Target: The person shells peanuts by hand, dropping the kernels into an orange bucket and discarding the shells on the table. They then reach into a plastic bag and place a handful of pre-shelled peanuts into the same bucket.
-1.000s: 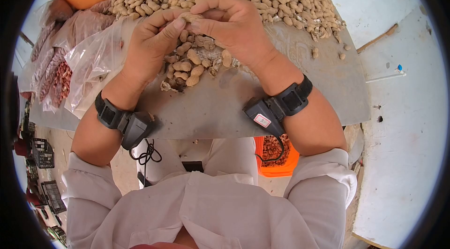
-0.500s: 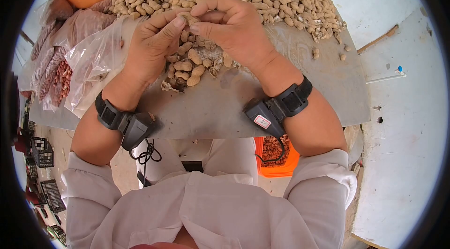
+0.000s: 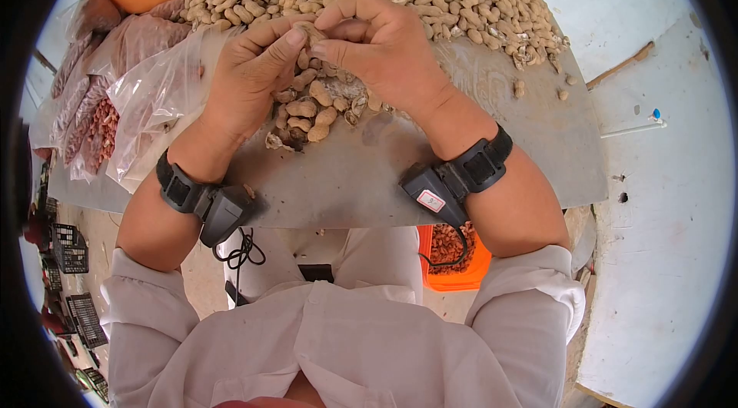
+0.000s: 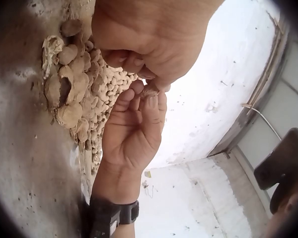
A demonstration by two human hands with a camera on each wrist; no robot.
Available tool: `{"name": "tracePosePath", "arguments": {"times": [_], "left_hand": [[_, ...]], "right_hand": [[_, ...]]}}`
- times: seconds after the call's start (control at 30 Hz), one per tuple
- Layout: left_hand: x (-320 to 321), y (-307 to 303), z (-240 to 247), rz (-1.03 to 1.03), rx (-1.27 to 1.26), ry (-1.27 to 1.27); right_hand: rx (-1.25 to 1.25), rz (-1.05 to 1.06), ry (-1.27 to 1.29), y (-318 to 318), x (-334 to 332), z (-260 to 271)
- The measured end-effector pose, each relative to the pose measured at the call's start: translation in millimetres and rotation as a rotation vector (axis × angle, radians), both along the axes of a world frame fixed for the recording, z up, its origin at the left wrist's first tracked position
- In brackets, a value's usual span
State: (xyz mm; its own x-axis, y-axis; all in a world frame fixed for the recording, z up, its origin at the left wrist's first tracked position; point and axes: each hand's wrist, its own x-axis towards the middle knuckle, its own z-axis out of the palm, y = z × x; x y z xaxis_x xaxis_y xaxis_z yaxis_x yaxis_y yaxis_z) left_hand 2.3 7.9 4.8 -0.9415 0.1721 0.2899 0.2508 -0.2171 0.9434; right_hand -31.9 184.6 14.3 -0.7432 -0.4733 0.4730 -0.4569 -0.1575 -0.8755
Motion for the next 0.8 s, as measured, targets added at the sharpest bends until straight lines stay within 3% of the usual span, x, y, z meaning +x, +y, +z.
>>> {"name": "tracePosePath", "arguments": {"times": [0.8], "left_hand": [[0.9, 0.9, 0.5, -0.012, -0.017, -0.021]], "right_hand": [[0.044, -0.040, 0.071, -1.8, 5.7, 4.2]]}}
